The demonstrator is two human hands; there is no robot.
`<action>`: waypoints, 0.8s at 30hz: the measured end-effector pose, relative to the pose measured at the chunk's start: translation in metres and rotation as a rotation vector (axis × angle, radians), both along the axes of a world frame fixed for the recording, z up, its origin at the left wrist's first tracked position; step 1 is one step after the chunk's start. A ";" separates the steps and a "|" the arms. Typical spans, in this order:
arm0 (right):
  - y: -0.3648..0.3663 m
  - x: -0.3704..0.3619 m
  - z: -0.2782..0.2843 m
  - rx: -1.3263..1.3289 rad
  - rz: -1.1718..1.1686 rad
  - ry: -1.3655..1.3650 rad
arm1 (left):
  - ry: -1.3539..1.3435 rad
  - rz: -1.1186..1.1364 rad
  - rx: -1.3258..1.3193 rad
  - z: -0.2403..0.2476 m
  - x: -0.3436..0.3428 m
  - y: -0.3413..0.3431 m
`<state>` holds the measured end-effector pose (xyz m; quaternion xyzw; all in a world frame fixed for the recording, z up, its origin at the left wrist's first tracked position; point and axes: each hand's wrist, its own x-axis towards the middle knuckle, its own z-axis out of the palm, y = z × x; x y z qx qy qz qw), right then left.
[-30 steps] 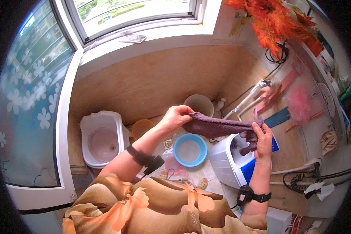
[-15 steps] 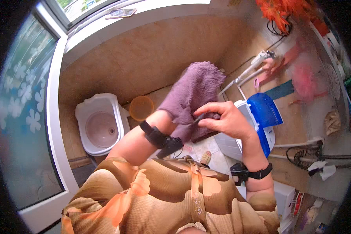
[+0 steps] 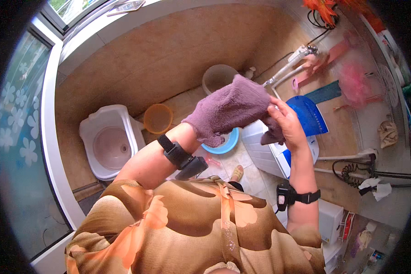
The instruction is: Washing and wringing out a purple cloth in a basin of soapy water.
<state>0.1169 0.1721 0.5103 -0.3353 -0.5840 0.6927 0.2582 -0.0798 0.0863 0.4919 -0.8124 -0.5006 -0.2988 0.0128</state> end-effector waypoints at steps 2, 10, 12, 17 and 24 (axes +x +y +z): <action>-0.001 -0.006 0.001 -0.040 0.073 0.033 | -0.407 -0.044 -0.087 -0.022 0.008 0.006; 0.019 0.024 0.012 -0.121 0.000 0.043 | -0.001 0.141 -0.050 -0.001 0.016 -0.008; 0.028 0.044 0.017 -0.144 0.058 0.044 | -0.148 0.031 -0.084 -0.003 0.019 0.001; 0.016 0.050 0.033 -0.194 0.054 0.148 | 0.245 0.203 -0.062 0.010 0.021 -0.002; -0.006 0.032 0.072 -0.124 0.103 0.217 | 0.315 0.273 0.137 -0.015 0.032 0.010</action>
